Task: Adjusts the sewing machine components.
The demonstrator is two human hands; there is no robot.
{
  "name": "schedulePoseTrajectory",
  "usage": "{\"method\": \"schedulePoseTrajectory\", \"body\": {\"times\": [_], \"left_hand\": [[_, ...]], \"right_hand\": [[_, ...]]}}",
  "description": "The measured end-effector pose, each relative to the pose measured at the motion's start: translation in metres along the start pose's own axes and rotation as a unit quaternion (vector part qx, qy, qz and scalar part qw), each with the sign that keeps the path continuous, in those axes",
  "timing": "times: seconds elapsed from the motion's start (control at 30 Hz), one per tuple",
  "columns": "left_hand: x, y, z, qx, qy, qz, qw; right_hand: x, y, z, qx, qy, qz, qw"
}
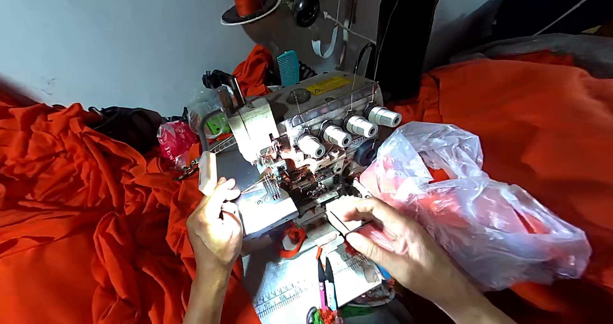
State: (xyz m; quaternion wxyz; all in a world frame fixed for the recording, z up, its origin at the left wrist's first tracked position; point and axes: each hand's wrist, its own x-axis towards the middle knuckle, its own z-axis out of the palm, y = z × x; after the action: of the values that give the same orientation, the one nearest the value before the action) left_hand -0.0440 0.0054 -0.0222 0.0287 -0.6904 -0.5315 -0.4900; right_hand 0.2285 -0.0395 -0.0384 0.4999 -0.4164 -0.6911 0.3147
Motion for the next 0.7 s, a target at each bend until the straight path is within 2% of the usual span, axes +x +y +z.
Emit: {"method": "schedulePoseTrajectory", "body": {"times": [0.07, 0.17, 0.3, 0.37, 0.47, 0.6, 0.7], "left_hand": [[0.001, 0.0, -0.005, 0.028, 0.013, 0.008, 1.0], [0.006, 0.019, -0.025, 0.112, 0.03, 0.006, 0.993], [0.031, 0.046, -0.048, 0.18, 0.023, 0.129, 0.975], [0.048, 0.044, -0.055, 0.187, 0.012, 0.175, 0.967], [0.08, 0.045, -0.066, 0.201, 0.022, 0.196, 0.96], [0.117, 0.073, -0.057, 0.209, 0.016, 0.214, 0.954], [0.112, 0.098, -0.042, 0.217, -0.02, 0.251, 0.943]], "right_hand": [[0.014, -0.01, 0.009, 0.136, 0.017, 0.089, 0.987], [0.033, -0.02, 0.02, 0.206, 0.008, 0.187, 0.96], [0.06, -0.024, 0.035, 0.324, -0.016, 0.274, 0.905], [0.066, -0.023, 0.04, 0.327, -0.017, 0.293, 0.898], [0.065, -0.019, 0.038, 0.327, -0.046, 0.306, 0.893], [0.061, -0.014, 0.038, 0.28, -0.086, 0.281, 0.914], [0.06, -0.012, 0.039, 0.27, -0.089, 0.273, 0.919]]}}
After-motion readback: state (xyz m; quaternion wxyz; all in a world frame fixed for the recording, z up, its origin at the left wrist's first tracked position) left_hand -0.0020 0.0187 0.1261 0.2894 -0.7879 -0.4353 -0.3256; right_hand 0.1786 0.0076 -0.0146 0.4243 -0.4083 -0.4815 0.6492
